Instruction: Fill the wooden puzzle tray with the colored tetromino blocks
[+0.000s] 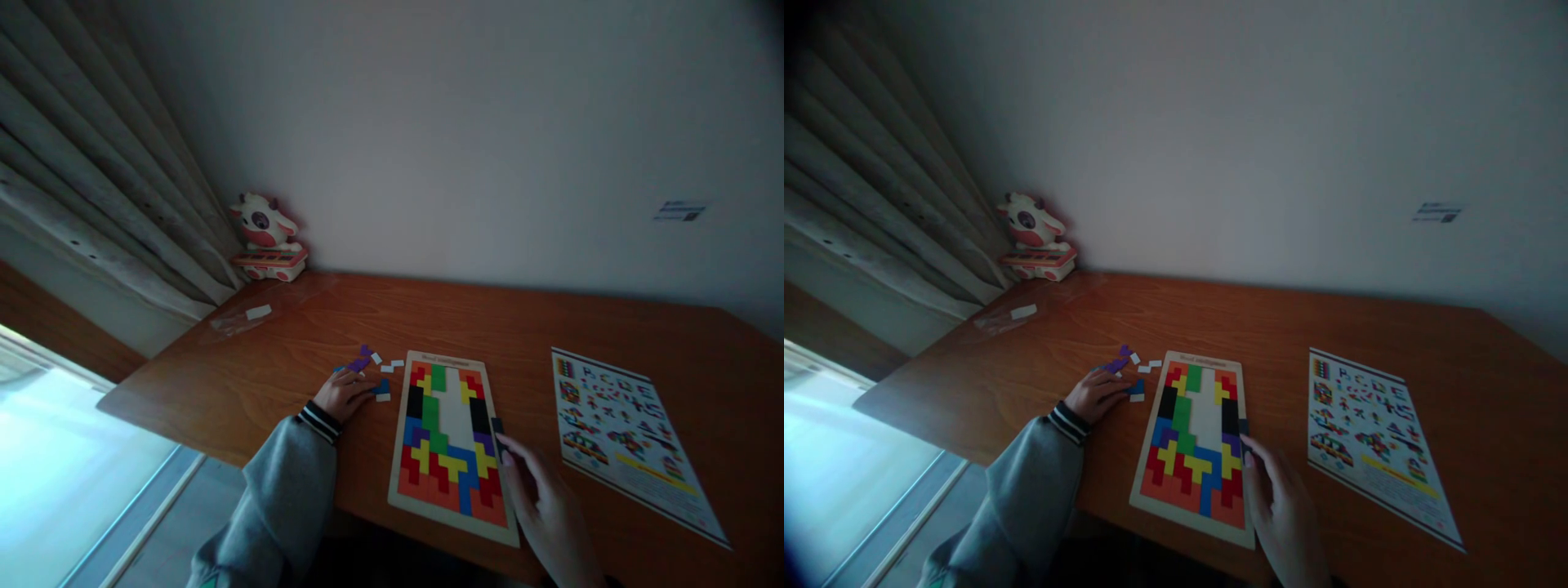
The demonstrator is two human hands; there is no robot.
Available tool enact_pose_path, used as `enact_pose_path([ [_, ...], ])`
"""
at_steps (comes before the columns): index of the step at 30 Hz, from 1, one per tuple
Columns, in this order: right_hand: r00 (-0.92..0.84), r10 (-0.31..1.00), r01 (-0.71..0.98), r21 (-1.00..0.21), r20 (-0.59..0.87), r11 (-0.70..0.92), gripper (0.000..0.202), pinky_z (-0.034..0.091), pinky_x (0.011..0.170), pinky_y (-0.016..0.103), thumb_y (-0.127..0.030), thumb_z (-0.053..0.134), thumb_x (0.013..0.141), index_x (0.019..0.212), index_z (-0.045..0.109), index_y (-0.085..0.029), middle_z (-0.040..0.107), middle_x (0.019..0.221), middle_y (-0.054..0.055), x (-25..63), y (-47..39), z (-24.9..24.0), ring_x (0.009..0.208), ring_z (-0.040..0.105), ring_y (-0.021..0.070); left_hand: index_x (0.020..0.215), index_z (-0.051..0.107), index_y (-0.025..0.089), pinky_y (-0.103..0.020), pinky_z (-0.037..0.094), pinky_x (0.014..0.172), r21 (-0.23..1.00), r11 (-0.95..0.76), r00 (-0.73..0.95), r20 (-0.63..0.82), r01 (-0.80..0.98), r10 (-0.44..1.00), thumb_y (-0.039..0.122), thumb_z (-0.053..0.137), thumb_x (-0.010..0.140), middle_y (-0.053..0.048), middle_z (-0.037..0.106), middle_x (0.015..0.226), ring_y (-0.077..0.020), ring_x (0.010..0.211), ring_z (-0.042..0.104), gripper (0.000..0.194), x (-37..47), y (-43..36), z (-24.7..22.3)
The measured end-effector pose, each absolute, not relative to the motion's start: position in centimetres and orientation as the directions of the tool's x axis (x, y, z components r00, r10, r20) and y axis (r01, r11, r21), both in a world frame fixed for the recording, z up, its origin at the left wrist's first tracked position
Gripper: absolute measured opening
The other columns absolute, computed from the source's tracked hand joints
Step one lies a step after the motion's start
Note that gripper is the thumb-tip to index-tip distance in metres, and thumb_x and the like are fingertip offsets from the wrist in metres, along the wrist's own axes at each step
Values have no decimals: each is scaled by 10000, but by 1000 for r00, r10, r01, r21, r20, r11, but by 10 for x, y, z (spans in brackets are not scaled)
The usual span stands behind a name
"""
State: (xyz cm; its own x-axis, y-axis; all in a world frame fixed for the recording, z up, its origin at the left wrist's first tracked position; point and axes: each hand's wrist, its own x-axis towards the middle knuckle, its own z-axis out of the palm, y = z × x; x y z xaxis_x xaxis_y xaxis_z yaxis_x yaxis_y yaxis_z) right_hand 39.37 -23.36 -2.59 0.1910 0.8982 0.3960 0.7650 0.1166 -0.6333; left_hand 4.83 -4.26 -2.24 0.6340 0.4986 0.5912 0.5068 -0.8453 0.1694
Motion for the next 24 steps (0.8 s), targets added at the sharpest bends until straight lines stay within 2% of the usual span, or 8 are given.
enact_pose_path([
  [3,145,893,738,-648,425,188,281,608,795,333,-407,488,965,1172,620,-271,727,1111,57,370,-234,-19,961,717,222,1088,708,208,-312,566,802,188,-840,626,590,508,510,308,537,981,-60,732,948,-178,868,679,226,48,-48,-19],
  [8,-80,893,665,-644,442,378,242,600,793,331,-310,552,940,1166,636,-286,731,1023,47,298,-230,0,916,706,217,1149,672,199,-298,577,770,182,-834,618,595,520,515,200,506,968,-60,730,940,-170,829,691,246,51,-53,-16],
  [11,-157,904,650,-647,399,398,249,593,821,364,-244,585,912,1152,640,-281,725,999,41,262,-222,7,921,696,232,1098,685,191,-300,578,778,201,-826,582,623,527,523,160,522,931,-68,720,956,-172,851,687,235,53,-54,-16],
  [13,-190,910,662,-637,367,395,334,588,847,391,-244,632,885,1214,616,-294,719,1030,37,249,-217,8,951,689,247,1071,694,197,-304,577,784,209,-825,566,638,525,522,145,537,911,-68,711,965,-173,865,677,230,55,-56,-14],
  [16,-154,920,667,-650,359,365,384,581,875,403,-279,625,900,1280,572,-300,706,1097,41,248,-211,4,1001,678,250,1058,699,205,-310,571,778,212,-843,560,665,494,495,134,560,892,-67,701,961,-176,864,659,228,59,-63,-6],
  [21,38,919,616,-733,392,287,374,591,842,361,-365,526,964,1320,531,-248,718,1050,59,274,-206,-3,949,700,217,987,716,211,-290,546,702,216,-896,540,735,387,410,141,612,881,-58,693,897,-157,774,628,165,75,-89,10],
  [24,73,927,584,-769,367,259,359,589,841,339,-394,523,964,1287,578,-246,729,1070,62,288,-206,1,937,710,209,1002,720,226,-285,532,699,232,-931,553,754,281,355,148,604,897,-60,698,908,-156,783,618,174,90,-104,15],
])
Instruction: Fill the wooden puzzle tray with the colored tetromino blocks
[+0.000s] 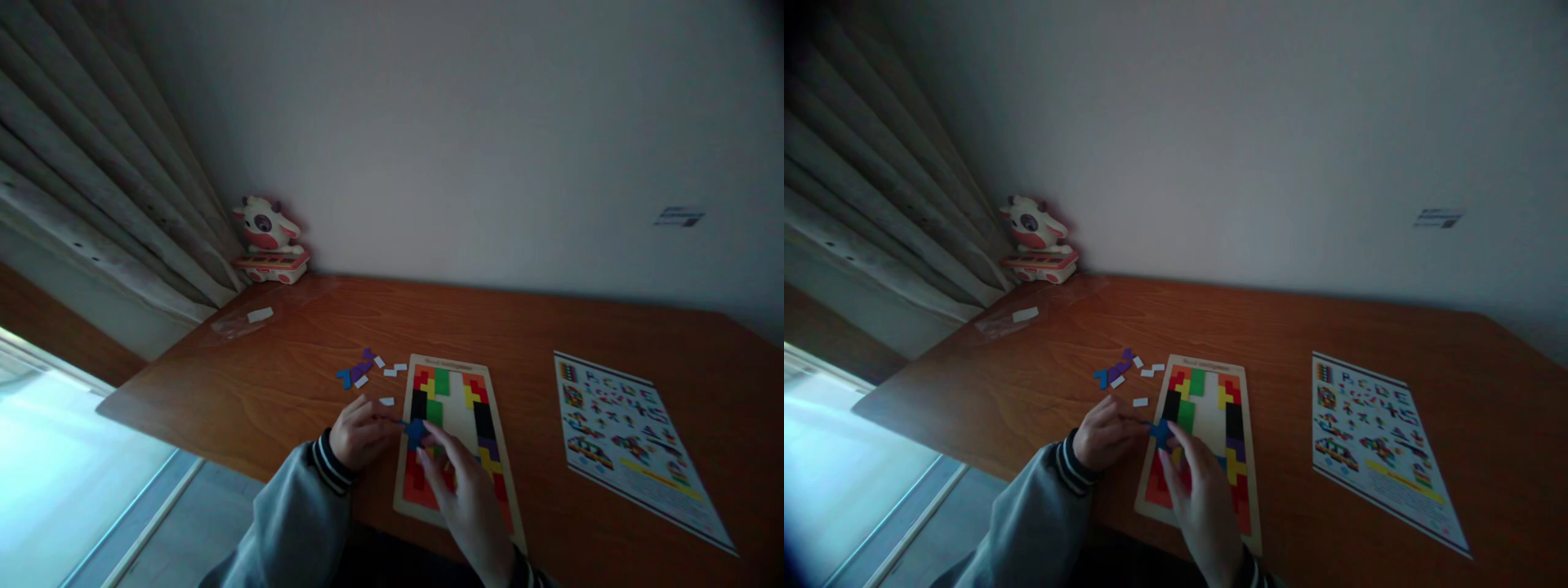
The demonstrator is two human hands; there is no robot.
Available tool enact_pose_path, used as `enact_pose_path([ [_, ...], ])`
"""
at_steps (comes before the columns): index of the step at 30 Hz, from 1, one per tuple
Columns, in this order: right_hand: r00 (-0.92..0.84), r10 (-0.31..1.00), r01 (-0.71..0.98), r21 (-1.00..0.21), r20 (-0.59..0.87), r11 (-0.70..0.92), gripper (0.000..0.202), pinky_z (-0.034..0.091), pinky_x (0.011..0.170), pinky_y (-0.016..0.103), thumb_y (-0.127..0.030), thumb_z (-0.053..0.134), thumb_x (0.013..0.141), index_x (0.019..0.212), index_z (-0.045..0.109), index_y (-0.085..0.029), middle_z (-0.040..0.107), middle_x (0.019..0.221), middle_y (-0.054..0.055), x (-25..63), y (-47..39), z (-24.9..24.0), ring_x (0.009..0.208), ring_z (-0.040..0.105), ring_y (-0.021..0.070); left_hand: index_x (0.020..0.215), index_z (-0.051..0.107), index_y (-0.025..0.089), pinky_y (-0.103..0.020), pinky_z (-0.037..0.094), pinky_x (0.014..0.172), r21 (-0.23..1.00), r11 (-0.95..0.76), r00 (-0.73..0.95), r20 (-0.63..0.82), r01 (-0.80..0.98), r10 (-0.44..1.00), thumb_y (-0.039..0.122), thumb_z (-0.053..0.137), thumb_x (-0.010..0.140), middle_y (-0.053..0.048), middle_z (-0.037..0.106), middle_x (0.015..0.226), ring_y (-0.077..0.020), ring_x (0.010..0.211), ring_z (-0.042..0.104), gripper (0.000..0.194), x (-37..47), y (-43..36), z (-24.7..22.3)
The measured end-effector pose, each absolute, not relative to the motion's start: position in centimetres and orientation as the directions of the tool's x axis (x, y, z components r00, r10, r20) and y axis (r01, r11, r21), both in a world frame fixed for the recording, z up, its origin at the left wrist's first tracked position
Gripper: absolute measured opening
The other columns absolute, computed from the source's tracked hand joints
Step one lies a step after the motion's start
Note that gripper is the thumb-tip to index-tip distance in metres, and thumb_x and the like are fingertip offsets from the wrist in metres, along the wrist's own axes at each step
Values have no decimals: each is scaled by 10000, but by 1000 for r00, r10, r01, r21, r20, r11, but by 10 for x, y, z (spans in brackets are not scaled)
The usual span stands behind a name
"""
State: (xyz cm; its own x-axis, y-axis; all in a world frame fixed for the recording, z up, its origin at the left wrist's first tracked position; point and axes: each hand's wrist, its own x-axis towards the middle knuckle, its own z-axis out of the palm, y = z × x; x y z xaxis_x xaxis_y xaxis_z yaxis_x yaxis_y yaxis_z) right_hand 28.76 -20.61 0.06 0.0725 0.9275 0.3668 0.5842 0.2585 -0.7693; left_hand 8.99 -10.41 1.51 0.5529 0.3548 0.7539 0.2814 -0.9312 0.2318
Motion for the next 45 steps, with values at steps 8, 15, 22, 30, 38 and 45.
enact_pose_path([
  [8,264,935,491,-868,235,80,321,605,739,317,-476,570,914,1045,702,-214,763,988,89,330,-208,1,854,733,229,1131,690,253,-298,532,774,261,-940,604,720,221,342,202,645,894,-51,718,1010,-163,851,625,247,127,-113,10],
  [15,267,917,589,-803,296,88,353,609,746,341,-478,533,923,1107,683,-216,755,1027,86,367,-207,-20,863,733,228,1007,724,206,-327,547,864,354,-919,708,604,173,366,278,636,892,-63,747,1052,-195,961,627,162,136,-115,10],
  [22,144,911,756,-637,385,150,283,556,848,406,-400,505,957,1123,668,-238,730,1043,75,360,-206,-23,947,694,235,1030,726,203,-347,541,861,392,-903,765,522,176,376,331,627,898,-47,756,1057,-218,999,624,208,138,-116,-2],
  [30,101,900,798,-574,425,182,256,536,848,407,-373,500,966,1113,668,-247,714,1020,71,358,-208,-21,945,679,237,975,737,217,-352,525,826,405,-895,772,503,185,387,334,605,903,-59,765,1002,-210,948,640,191,137,-115,-6],
  [38,77,888,840,-508,454,188,267,542,824,388,-413,514,957,1033,723,-266,626,991,78,358,-208,-25,898,648,226,973,738,220,-345,525,834,407,-890,776,487,205,402,344,594,910,-65,762,985,-204,930,636,201,136,-115,-7],
  [45,89,895,830,-529,438,176,275,532,836,389,-406,503,968,981,717,-233,614,983,84,356,-209,-21,904,635,226,972,739,217,-335,525,838,412,-891,772,497,191,396,328,605,903,-58,762,986,-198,924,637,187,137,-115,-5],
])
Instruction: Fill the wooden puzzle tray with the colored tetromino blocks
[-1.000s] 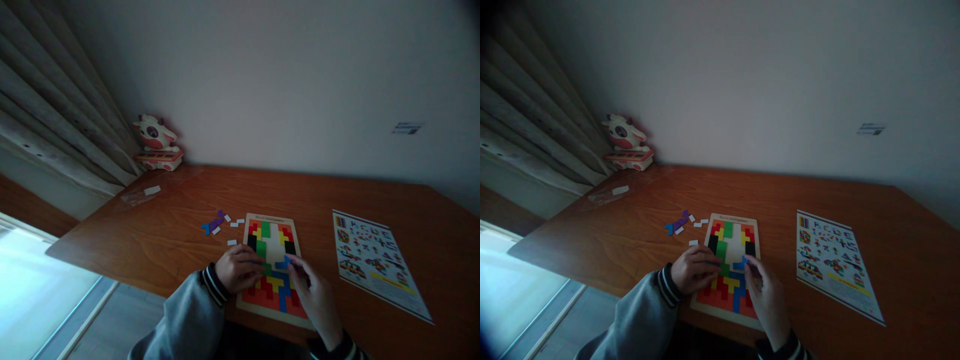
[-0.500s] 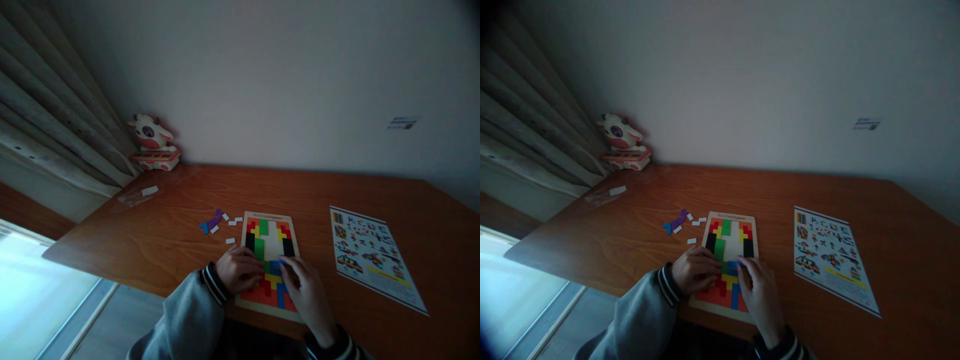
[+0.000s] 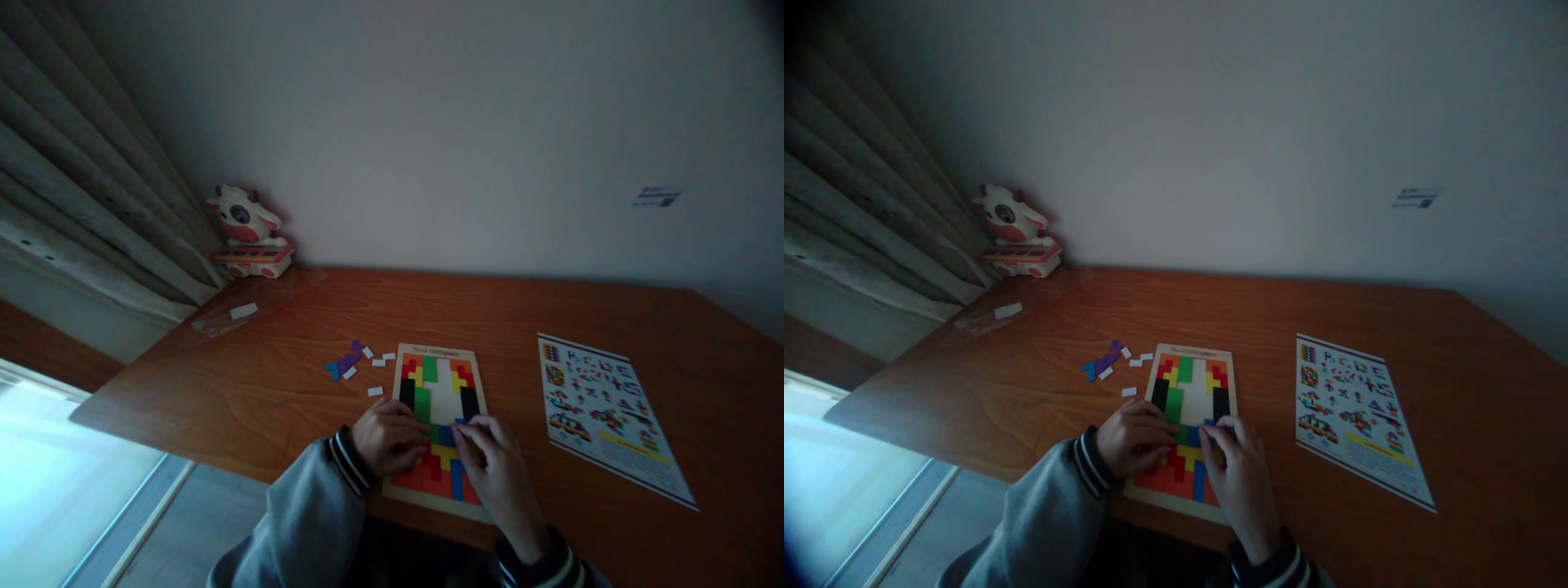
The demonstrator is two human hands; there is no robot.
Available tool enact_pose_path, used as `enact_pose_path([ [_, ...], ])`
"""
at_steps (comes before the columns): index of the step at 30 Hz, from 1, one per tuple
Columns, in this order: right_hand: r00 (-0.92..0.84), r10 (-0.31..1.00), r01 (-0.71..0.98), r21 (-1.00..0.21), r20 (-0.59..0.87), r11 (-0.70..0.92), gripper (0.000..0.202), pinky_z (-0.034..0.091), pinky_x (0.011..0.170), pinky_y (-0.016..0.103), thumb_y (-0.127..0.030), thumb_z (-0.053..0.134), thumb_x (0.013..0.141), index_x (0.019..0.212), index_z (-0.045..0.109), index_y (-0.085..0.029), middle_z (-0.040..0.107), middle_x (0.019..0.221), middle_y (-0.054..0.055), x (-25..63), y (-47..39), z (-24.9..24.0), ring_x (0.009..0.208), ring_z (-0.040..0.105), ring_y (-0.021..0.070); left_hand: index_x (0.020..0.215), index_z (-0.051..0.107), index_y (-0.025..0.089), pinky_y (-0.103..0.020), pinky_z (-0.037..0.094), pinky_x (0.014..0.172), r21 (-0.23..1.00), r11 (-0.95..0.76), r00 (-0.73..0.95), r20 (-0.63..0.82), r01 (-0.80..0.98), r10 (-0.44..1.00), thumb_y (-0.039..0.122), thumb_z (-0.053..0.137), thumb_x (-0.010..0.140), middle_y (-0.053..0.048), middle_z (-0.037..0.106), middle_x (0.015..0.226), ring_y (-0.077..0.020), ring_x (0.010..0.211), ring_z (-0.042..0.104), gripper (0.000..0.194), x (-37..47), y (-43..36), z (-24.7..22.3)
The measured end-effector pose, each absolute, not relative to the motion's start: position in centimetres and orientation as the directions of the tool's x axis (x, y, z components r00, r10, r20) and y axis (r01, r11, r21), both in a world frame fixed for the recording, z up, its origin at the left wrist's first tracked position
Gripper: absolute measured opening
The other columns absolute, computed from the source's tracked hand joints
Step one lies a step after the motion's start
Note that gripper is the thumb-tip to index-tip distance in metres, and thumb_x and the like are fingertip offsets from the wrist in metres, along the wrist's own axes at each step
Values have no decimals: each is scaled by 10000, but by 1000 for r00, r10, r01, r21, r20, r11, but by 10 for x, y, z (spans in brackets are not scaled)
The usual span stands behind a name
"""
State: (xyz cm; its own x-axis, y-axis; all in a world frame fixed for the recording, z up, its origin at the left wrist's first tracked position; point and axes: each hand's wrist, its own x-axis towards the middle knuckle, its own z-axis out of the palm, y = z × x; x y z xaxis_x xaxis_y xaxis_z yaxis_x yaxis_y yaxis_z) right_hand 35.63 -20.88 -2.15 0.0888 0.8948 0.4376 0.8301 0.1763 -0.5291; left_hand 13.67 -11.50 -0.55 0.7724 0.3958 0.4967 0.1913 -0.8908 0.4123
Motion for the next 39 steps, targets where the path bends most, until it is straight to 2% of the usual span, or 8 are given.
enact_pose_path([
  [8,88,887,838,-515,453,180,278,545,823,395,-440,515,952,1007,724,-267,628,1001,80,359,-208,-26,915,642,233,965,743,218,-337,526,830,404,-890,780,478,212,403,327,594,909,-64,764,979,-202,925,644,193,137,-117,-2],
  [18,82,904,818,-546,421,180,223,533,840,420,-396,530,947,1004,697,-259,614,1011,78,360,-208,-28,934,633,245,939,731,218,-341,493,830,410,-893,738,540,189,404,301,610,899,-35,776,949,-187,911,687,153,136,-118,3],
  [25,111,906,795,-584,408,166,264,534,849,427,-435,501,956,999,682,-248,628,1006,82,358,-209,-22,941,639,249,940,724,225,-341,500,825,368,-899,688,590,237,423,283,641,878,-29,770,956,-188,922,676,118,133,-115,6],
  [30,143,902,762,-627,407,163,252,540,865,400,-420,500,962,1019,676,-250,637,1023,82,358,-210,-18,958,642,240,1065,693,203,-378,523,878,412,-825,601,566,387,565,287,653,874,-82,738,1075,-215,984,677,213,98,-98,8],
  [32,156,897,738,-652,415,173,242,541,872,393,-400,495,968,1059,660,-247,638,1041,83,359,-210,-18,977,637,237,1094,684,203,-384,532,882,405,-810,586,560,424,586,330,700,846,-81,745,1044,-219,951,685,279,79,-93,6],
  [39,212,879,699,-694,427,169,229,541,856,406,-376,486,973,1090,628,-240,623,1065,82,362,-210,-20,984,623,236,1083,702,213,-360,547,860,451,-771,653,423,449,628,430,770,766,-75,747,1017,-228,951,675,390,52,-94,0],
])
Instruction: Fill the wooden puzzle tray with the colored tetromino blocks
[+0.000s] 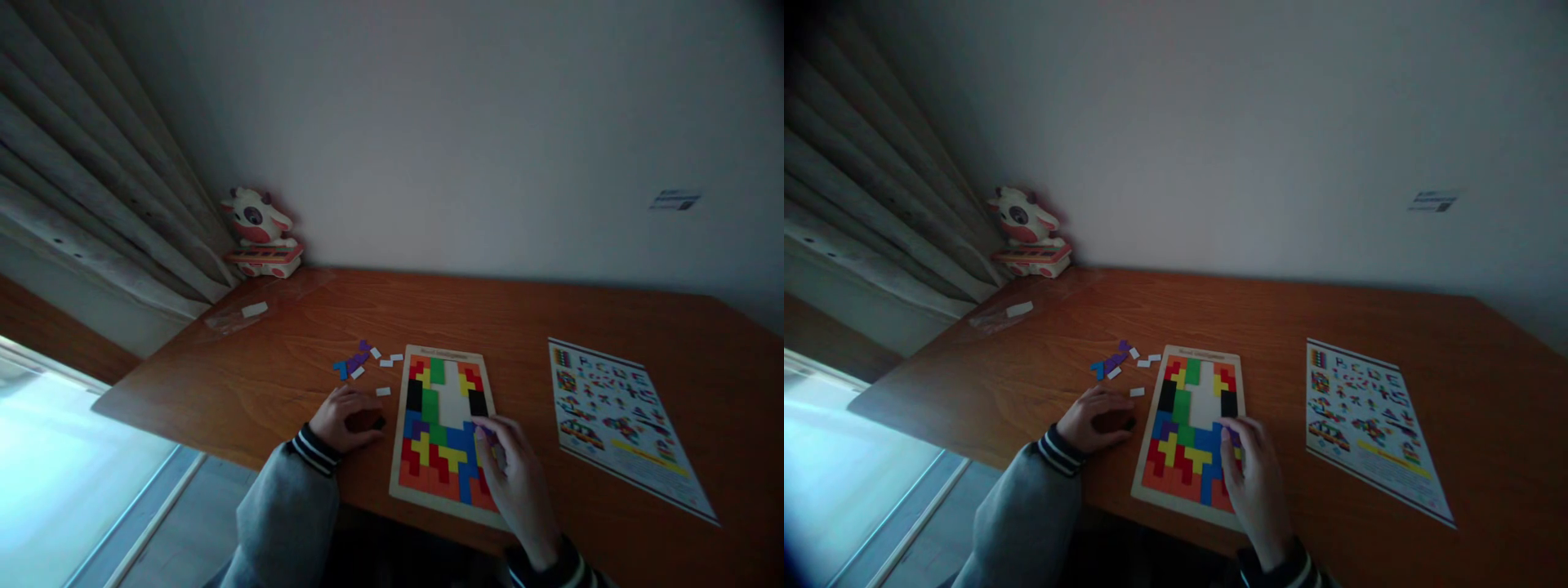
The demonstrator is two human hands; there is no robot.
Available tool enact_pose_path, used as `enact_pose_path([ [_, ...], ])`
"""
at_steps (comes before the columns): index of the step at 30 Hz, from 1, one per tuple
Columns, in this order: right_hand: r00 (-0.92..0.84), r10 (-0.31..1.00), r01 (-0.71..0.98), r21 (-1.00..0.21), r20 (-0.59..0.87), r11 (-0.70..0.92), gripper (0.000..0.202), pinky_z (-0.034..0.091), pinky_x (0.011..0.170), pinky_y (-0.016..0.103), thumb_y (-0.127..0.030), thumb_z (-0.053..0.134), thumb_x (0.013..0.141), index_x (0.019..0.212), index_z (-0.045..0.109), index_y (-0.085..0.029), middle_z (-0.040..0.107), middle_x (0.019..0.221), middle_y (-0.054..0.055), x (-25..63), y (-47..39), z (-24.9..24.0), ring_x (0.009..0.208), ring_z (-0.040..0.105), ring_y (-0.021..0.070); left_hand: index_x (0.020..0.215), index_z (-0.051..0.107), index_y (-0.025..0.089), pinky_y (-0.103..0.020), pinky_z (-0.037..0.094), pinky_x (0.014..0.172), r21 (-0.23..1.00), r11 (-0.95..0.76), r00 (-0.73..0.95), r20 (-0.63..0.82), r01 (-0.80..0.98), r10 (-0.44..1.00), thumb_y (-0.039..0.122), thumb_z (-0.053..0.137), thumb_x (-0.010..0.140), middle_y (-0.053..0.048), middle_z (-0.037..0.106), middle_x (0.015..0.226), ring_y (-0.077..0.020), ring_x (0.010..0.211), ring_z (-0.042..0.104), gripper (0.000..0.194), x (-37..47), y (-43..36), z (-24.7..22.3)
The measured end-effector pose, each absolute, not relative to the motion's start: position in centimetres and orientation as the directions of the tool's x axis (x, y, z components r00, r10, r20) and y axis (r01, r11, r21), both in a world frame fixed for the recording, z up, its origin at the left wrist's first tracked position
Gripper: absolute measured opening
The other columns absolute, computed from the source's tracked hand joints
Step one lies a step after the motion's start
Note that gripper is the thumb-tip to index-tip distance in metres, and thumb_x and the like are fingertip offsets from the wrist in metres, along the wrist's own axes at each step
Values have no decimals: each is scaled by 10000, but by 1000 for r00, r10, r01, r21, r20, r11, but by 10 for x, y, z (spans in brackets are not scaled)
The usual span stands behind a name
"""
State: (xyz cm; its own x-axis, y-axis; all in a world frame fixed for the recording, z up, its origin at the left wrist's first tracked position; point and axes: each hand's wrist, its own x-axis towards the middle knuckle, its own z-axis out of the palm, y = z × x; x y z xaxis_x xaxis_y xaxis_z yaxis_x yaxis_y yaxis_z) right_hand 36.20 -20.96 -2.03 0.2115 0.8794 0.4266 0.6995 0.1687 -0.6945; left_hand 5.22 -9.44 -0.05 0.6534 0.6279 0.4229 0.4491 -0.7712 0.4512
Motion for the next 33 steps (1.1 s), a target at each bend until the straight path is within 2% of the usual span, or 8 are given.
enact_pose_path([
  [3,199,885,697,-696,421,174,224,534,872,412,-378,498,967,1088,629,-242,623,1066,83,362,-210,-22,996,617,242,1076,699,211,-362,540,874,462,-779,663,427,425,615,403,768,777,-76,745,1038,-224,958,682,362,55,-94,-2],
  [7,202,891,690,-705,407,165,223,527,886,417,-379,498,967,1093,623,-243,619,1077,85,362,-210,-22,1000,617,243,1110,678,209,-390,513,929,438,-767,599,481,469,640,265,638,896,-80,723,1125,-214,1019,665,224,58,-93,-4],
  [9,202,894,692,-705,399,158,227,523,893,425,-383,494,969,1093,623,-244,615,1083,85,361,-210,-22,1008,613,245,1151,665,215,-408,500,949,417,-762,591,482,495,647,225,583,925,-80,704,1183,-220,1067,646,240,59,-93,-3],
  [12,202,895,693,-704,398,156,229,520,896,433,-388,493,968,1092,623,-245,611,1086,86,361,-210,-22,1013,608,249,1179,662,223,-439,486,971,412,-763,624,441,498,645,277,636,889,-78,679,1242,-248,1124,614,296,60,-97,0],
  [15,201,899,687,-710,390,154,225,527,886,424,-385,494,969,1094,619,-245,611,1082,83,361,-210,-22,1002,612,242,1080,716,249,-452,479,968,437,-771,658,412,464,630,372,729,811,-58,714,1174,-267,1118,607,296,56,-99,4],
  [20,196,903,683,-714,383,155,227,525,896,422,-374,493,970,1107,619,-244,610,1089,81,362,-211,-23,1018,609,240,1021,748,247,-415,509,878,472,-766,665,403,438,629,423,775,759,-59,759,1003,-242,945,656,317,49,-96,2],
  [27,209,896,678,-718,392,156,225,519,900,425,-379,504,965,1092,627,-241,617,1084,85,361,-211,-23,1013,614,246,1019,752,230,-313,553,751,481,-768,635,448,423,630,249,687,841,-47,767,894,-178,808,687,190,50,-92,-5],
  [33,213,898,671,-726,384,151,233,519,898,426,-388,500,966,1092,631,-242,612,1085,89,361,-211,-22,1012,611,246,1070,716,219,-314,577,825,508,-765,619,467,396,631,221,665,880,-53,761,963,-177,884,711,196,49,-92,-8],
])
